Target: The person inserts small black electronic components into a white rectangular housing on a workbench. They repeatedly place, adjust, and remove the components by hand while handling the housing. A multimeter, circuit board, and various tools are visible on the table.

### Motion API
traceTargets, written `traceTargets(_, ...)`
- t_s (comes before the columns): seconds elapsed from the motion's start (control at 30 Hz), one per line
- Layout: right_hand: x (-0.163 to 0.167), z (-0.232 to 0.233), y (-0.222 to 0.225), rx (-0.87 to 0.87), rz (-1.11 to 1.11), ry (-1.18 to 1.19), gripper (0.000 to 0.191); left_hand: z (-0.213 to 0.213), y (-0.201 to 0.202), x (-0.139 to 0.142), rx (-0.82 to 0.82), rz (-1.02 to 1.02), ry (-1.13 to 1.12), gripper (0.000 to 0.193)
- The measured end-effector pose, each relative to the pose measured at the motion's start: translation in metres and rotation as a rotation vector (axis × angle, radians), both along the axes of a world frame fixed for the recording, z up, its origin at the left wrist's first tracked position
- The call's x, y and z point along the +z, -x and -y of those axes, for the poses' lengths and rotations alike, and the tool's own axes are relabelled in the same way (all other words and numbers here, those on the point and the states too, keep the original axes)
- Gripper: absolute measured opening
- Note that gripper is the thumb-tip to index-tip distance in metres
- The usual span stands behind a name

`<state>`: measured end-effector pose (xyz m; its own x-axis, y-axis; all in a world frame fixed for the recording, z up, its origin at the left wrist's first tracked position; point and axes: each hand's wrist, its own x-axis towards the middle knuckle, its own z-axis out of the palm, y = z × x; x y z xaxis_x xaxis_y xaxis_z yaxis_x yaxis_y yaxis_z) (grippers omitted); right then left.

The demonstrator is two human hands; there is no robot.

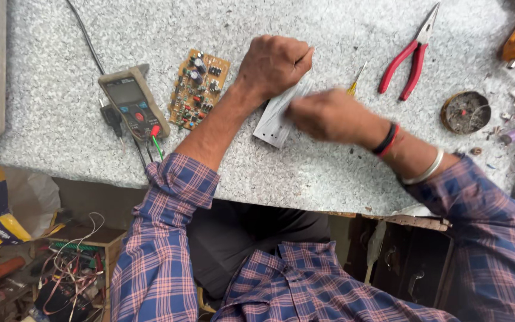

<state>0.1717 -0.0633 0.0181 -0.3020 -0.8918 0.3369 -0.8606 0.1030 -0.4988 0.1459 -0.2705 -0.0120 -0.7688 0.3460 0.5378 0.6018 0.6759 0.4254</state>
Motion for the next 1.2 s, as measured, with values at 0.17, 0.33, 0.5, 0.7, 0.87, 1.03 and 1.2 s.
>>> traceTargets(0.17,0.004,0.004,-0.009,-0.124,-0.088,-0.123,0.020,0.000,0.001,-0.001,-0.001,0.074,0.043,0.042)
traceTargets(0.33,0.006,0.010,-0.017,0.000,-0.075,-0.048,0.019,0.001,0.003,-0.003,0.044,-0.027,-0.028,0.031)
traceTargets(0.5,0.001,0.000,0.012,-0.228,-0.126,-0.136,0.017,0.006,0.005,-0.005,0.028,-0.024,-0.057,0.027)
traceTargets(0.7,-0.021,0.010,-0.006,-0.009,-0.101,-0.058,0.022,0.005,0.007,-0.011,0.042,-0.029,-0.058,0.028)
traceTargets(0.87,-0.022,0.006,-0.005,-0.079,-0.125,-0.027,0.011,0.004,0.009,-0.014,0.036,0.007,-0.040,0.029)
traceTargets(1.03,-0.012,0.012,-0.021,0.012,-0.118,-0.002,0.016,0.001,0.007,-0.013,0.049,-0.046,-0.061,0.027)
traceTargets(1.2,0.005,0.011,-0.014,-0.134,-0.091,-0.167,0.014,0.005,0.005,-0.006,0.026,-0.024,-0.060,0.029)
